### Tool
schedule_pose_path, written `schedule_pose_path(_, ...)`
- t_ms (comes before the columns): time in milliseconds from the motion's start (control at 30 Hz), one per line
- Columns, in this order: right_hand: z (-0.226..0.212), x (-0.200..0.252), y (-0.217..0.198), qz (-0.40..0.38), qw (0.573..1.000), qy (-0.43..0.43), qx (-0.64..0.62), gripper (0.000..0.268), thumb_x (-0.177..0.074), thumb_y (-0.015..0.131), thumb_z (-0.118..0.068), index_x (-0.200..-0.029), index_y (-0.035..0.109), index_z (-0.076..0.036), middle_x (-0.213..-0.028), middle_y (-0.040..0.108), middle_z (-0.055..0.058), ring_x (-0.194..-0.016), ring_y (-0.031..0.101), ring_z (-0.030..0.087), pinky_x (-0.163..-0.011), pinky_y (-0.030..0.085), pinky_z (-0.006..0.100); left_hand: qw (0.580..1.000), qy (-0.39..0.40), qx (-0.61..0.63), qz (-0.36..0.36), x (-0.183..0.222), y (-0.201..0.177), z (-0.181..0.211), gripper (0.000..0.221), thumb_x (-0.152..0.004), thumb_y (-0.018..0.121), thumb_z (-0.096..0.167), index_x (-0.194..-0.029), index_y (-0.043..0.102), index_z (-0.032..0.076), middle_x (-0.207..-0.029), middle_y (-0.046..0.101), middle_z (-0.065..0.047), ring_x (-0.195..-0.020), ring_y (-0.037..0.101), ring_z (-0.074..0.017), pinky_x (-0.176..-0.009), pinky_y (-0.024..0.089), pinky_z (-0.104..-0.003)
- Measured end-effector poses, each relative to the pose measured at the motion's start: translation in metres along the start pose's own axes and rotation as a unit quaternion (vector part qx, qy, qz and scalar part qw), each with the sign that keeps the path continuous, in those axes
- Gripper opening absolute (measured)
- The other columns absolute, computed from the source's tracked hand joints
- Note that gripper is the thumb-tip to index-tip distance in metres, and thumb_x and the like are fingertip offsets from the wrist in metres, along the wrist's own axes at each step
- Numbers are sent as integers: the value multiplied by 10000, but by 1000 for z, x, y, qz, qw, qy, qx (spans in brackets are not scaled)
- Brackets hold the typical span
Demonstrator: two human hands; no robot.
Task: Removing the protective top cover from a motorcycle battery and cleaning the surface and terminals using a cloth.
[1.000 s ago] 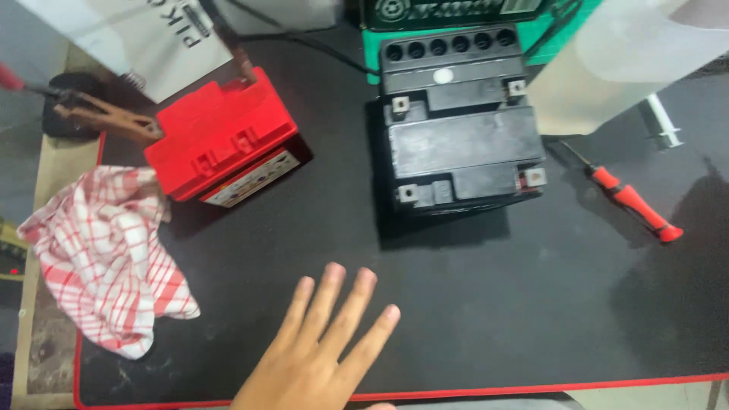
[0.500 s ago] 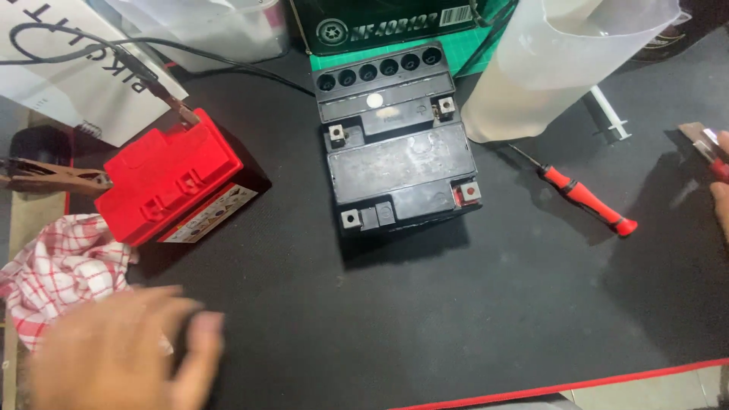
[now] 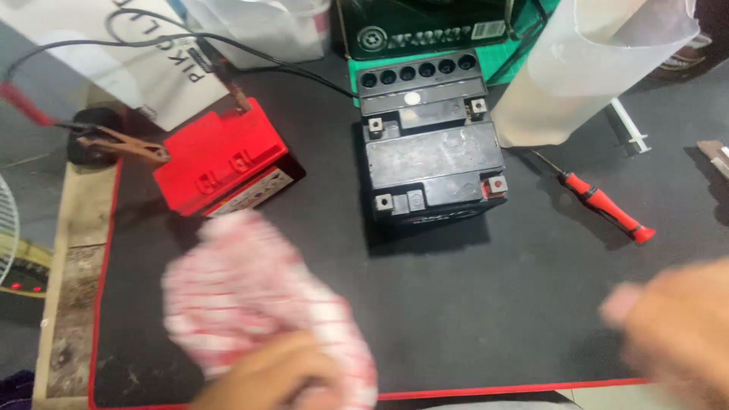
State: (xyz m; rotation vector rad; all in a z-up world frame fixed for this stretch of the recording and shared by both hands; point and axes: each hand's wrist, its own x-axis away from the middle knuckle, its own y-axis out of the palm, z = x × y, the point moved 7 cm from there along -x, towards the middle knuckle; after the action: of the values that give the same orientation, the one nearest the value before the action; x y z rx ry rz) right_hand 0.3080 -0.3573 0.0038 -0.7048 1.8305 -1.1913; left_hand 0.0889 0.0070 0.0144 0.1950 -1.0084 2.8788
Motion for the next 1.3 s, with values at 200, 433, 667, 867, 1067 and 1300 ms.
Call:
schedule_pose_path(200,-107,-40,-12,-40,983,-81,-159,493,-912,514,-443,-1306,648,-180,-1446,601,-18,-1310,632,189,-1105,518,382,890,83,425,-145,-58,40,93,81,-1083,534,295,-1077,512,217,-965,474,54,-695,360,-39,-634,287,-215)
schedule_pose_path(433,-36,-35,-3,1,934,-10,-357,464,-632,870,-151,-1052,673,-149,-1222,774,93,-1331,754,303,-1173,639,449,928,284,215,-108,-77,22,111,385,-1114,465,362,-1429,362,166,-1473,562,-67,-1385,637,-285,-1231,498,-394)
schedule_pose_path(667,36,-39,75,-161,664,636,-359,996,-1094,492,-731,-408,321,-30,-310,216,133,-214,177,300,-249,66,425,923,309,5,228,-97,-53,62,377,-905,725,148,-1210,529,47,-1156,659,-123,-1077,638,-291,-1008,501,-381)
schedule_pose_path(867,-99,-163,-38,-10,998,7,-62,250,-886,639,-248,-1102,744,-180,-827,692,73,-696,704,235,-894,564,382,944,200,126,232,-113,-45,23,515,-896,713,236,-1317,437,125,-1260,524,-109,-1040,579,-213,-896,521,-316)
schedule_pose_path(1067,-151,-203,-12,20,965,-197,174,99,-1006,656,-270,-1096,684,-240,-987,651,-63,-645,656,174,-435,369,309,940,232,118,219,-112,-41,24,548,-913,723,182,-1363,422,101,-1309,494,-118,-1050,572,-223,-913,506,-319)
schedule_pose_path(1300,-160,-202,4,-36,961,-166,216,120,-951,674,-351,-1034,665,-264,-975,591,-56,-676,685,193,-396,411,342,941,238,116,211,-109,-40,24,565,-932,715,208,-1392,402,107,-1336,474,-126,-1109,565,-238,-943,493,-330)
